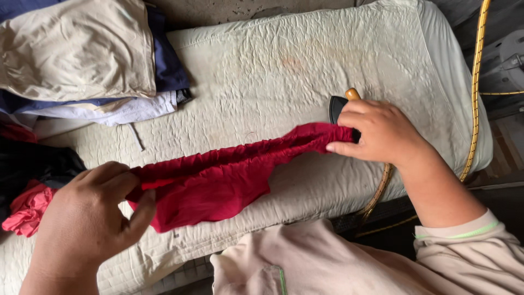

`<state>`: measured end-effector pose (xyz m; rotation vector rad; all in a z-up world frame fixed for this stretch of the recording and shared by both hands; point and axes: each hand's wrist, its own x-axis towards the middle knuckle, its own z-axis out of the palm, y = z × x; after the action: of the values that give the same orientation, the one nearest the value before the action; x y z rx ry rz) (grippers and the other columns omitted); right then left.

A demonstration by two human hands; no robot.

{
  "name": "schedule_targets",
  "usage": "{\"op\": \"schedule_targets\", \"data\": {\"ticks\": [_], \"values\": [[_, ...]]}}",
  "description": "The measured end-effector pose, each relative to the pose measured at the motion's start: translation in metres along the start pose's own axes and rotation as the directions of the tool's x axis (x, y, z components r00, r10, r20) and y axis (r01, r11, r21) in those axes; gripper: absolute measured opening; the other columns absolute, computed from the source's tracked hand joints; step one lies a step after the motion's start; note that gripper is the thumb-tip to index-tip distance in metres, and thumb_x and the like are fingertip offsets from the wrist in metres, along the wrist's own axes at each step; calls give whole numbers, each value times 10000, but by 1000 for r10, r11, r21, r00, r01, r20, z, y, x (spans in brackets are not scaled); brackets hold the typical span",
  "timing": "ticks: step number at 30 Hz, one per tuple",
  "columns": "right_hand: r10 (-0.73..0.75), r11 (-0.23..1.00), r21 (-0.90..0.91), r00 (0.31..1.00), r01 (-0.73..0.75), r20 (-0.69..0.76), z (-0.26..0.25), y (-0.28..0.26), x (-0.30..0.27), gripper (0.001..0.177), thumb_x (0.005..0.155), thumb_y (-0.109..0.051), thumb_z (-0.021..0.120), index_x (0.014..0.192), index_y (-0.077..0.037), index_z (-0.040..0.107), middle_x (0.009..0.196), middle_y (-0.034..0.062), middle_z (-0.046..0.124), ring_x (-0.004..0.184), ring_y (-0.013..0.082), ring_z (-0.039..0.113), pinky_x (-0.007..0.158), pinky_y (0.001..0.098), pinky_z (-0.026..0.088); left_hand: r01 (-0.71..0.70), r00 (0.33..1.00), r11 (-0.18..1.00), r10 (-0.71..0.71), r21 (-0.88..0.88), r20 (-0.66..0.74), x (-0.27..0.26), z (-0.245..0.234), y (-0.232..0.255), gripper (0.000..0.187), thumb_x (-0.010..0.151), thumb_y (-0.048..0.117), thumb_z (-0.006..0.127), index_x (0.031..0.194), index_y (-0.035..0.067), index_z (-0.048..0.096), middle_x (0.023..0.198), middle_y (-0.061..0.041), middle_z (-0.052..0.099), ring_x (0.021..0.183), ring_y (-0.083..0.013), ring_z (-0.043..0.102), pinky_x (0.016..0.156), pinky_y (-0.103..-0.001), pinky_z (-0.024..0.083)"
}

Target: The person irons and folds various items of clothing, including tan shorts, blue shorts, white garments, and red shorts, on a padded surface using a handheld iron.

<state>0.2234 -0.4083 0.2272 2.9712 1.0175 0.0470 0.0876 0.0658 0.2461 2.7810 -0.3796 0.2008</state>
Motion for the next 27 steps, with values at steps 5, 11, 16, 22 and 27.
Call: {"op": "schedule_targets", "data": {"ticks": [5, 11, 16, 22, 27], "values": [[-139, 794, 603, 989, 78, 55, 0, -10, -21, 82, 843, -153, 768, 836, -111, 697, 1004, 21, 715, 876, 148, 703, 784, 291, 531, -49, 999, 982, 49, -181, -3, -9, 11, 16, 237, 880, 308, 735, 821, 98, 644, 837, -49, 612, 663, -253, 636, 569, -392, 512], [-117, 961, 275, 938, 25, 326, 14, -21, -30, 308, 903, -189, 601, 1133, -303, 770, 848, -5, 536, 724, 214, 604, 651, 409, 479, -107, 974, 983, 134, -149, 181, -17, 9, 30, 310, 854, 78, 611, 1129, 196, 692, 1139, -53, 609, 763, -316, 704, 544, -463, 575], [182, 976, 36, 891, -216, 415, -18, 4, -26, 332, 833, -576, 713, 883, -252, 761, 786, -44, 621, 694, 176, 665, 673, 383, 526, -70, 981, 939, 126, -336, 147, -22, -11, 20, 221, 828, 47, 578, 926, 146, 749, 1330, -80, 640, 925, -227, 784, 772, -324, 590], [-115, 618, 779, 992, 107, -46, -27, 9, -40, 142, 857, -91, 742, 985, -29, 734, 1185, 158, 729, 1091, 231, 733, 1019, 327, 568, -26, 1000, 900, 24, -436, -10, -15, -12, 28, 230, 777, 233, 822, 818, 75, 660, 870, -16, 732, 801, -135, 713, 702, -256, 560], [148, 450, 888, 988, -100, 36, -39, 32, -48, 600, 869, 79, 652, 1441, 13, 482, 1074, 155, 730, 990, 202, 734, 953, 301, 612, 53, 995, 873, -86, -485, -46, -18, -12, 63, 129, 807, 182, 782, 900, 142, 703, 849, 17, 688, 636, -98, 702, 575, -231, 559]]}}
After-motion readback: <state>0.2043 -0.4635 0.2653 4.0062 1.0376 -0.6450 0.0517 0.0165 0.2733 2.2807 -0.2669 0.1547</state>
